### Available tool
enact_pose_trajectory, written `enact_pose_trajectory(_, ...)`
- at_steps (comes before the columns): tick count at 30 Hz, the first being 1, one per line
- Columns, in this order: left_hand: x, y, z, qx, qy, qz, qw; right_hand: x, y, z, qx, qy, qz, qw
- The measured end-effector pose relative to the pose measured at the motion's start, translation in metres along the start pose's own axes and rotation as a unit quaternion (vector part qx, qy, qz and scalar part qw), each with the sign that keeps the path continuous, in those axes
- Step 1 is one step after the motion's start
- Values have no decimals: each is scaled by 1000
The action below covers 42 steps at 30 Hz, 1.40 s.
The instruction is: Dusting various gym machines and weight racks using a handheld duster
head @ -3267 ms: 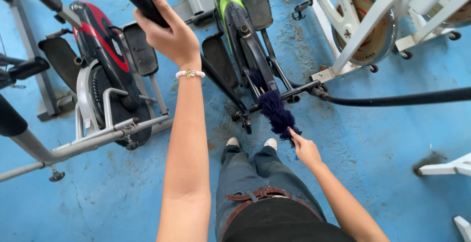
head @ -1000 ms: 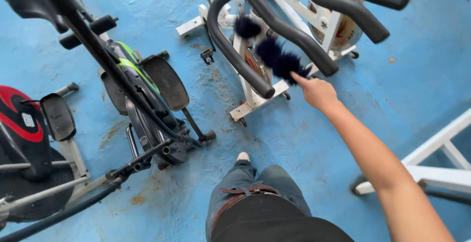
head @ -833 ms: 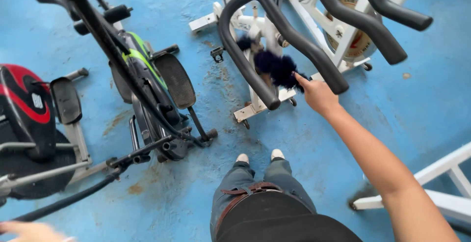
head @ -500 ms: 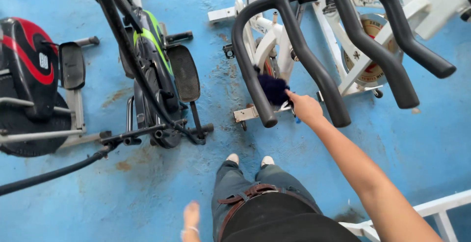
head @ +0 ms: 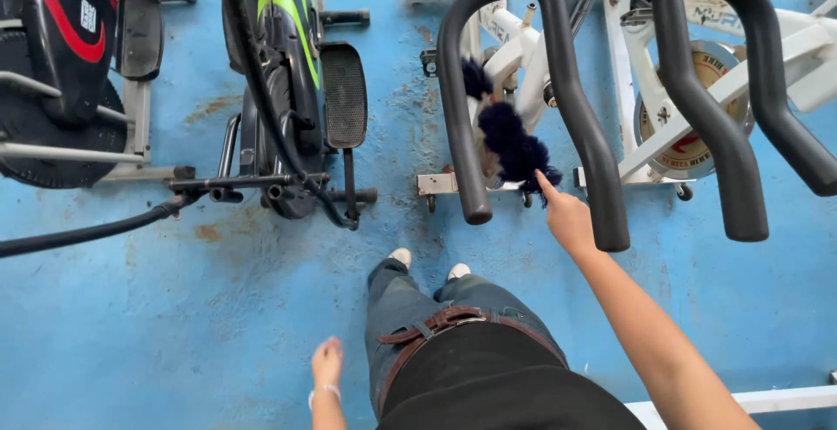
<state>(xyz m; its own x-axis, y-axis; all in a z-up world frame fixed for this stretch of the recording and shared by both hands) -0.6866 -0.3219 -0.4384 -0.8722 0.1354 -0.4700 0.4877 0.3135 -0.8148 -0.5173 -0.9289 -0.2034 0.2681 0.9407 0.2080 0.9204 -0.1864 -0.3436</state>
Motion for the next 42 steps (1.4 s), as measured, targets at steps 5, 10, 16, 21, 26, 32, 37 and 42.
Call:
enact_pose_trajectory(5, -95, 16, 24, 19, -40, 131, 990, -15, 1, 23, 100, -31, 45, 994)
enact_pose_trajectory(10, -130, -10, 38, 75, -6, 234, 969, 20, -9, -8, -65, -77, -15, 995)
enact_pose_trajectory(16, -1, -11, 27, 60, 9, 34, 998, 40, 27, -25, 220, 7, 101, 970)
enact_pose_trajectory(21, 62, -79, 10, 51, -1, -144, 988, 26, 20, 17, 78, 19, 49, 996)
enact_pose_trajectory(26, 90, -109, 22, 23, -54, -200, 978, 13, 26, 56, 151, 50, 91, 983)
enact_pose_trajectory(32, 88, -107, 55, -28, -134, -47, 989, 45, 7, 168, 264, 12, -129, 956)
enact_pose_trajectory(37, 62, -113, 68, -53, -162, 67, 983, 164, -69, 177, 335, 110, -226, 908)
enact_pose_trajectory(42, -50, -183, 36, -147, -339, -23, 929, 264, -140, 146, 443, 145, -325, 823)
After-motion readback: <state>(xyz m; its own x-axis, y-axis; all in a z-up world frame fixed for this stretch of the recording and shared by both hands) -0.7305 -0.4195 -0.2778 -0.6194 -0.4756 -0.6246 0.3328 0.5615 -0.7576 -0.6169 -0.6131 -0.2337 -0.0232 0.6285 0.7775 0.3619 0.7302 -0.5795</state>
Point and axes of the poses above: each hand's wrist, its own y-axis towards the middle knuckle, its own z-axis out of the palm, x = y × z, the point moved 1 cm from there along y, towards the middle knuckle, and after that the axes turned 4 degrees about x, right-handed, at the moved point
